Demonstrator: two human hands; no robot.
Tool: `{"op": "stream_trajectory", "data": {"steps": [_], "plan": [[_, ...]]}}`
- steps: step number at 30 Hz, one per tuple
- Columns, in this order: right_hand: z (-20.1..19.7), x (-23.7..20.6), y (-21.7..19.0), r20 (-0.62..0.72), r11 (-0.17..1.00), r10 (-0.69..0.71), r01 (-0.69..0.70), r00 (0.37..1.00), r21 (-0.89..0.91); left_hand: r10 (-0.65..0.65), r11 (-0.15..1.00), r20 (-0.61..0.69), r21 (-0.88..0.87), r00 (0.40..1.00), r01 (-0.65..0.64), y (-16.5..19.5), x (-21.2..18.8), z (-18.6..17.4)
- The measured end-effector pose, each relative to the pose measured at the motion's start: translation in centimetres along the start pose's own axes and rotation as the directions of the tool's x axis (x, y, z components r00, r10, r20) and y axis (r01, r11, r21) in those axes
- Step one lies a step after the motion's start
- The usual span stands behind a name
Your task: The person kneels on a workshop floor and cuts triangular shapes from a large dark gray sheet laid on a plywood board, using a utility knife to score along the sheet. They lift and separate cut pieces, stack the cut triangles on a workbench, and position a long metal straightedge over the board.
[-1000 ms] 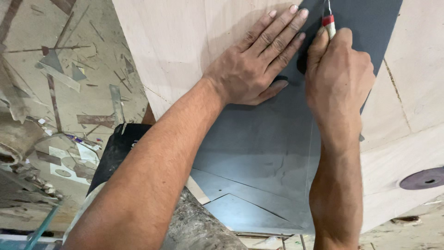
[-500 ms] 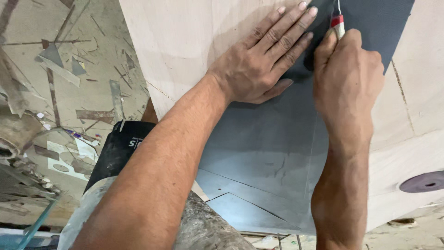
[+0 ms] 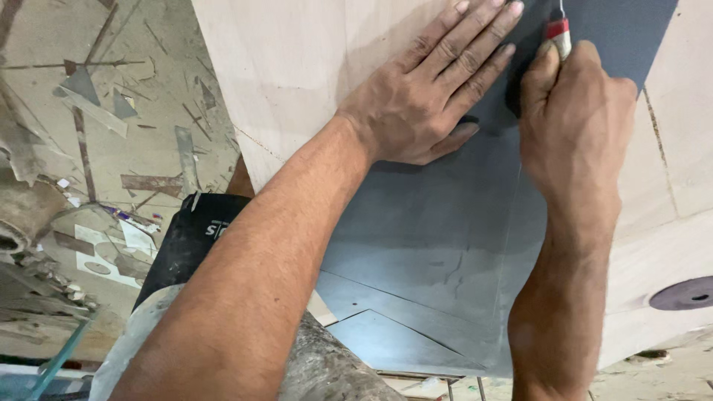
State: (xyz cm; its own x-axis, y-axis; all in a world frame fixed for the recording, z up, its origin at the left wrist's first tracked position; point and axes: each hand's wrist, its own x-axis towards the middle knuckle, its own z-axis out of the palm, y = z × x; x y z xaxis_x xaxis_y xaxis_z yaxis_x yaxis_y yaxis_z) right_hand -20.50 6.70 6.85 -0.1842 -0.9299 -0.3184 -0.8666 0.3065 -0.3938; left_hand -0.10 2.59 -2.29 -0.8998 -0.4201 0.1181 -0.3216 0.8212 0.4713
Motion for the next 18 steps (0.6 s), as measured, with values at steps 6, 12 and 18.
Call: {"op": "stream_trajectory", "data": {"steps": [6,12,18], "plan": [[0.2,0.2,0.3,-0.001,0.996,0.013,-0.013,1.0,-0.084,0.013,1.0,-0.006,-0.015,1.0,-0.013,-0.4,0.0,0.1],[-0.3,0.0,0.0,0.017,0.985,-0.038,0.04,0.999,-0.165,0.002,0.999,0.031,-0.043,1.0,-0.001,-0.6,0.0,-0.5],[-0.3,-1.3,-0.2,0.078,0.978,0.098,-0.082,0.992,-0.193,0.005,1.0,0.034,0.003,0.999,-0.005,-0.4,0.5,-1.2]]}}
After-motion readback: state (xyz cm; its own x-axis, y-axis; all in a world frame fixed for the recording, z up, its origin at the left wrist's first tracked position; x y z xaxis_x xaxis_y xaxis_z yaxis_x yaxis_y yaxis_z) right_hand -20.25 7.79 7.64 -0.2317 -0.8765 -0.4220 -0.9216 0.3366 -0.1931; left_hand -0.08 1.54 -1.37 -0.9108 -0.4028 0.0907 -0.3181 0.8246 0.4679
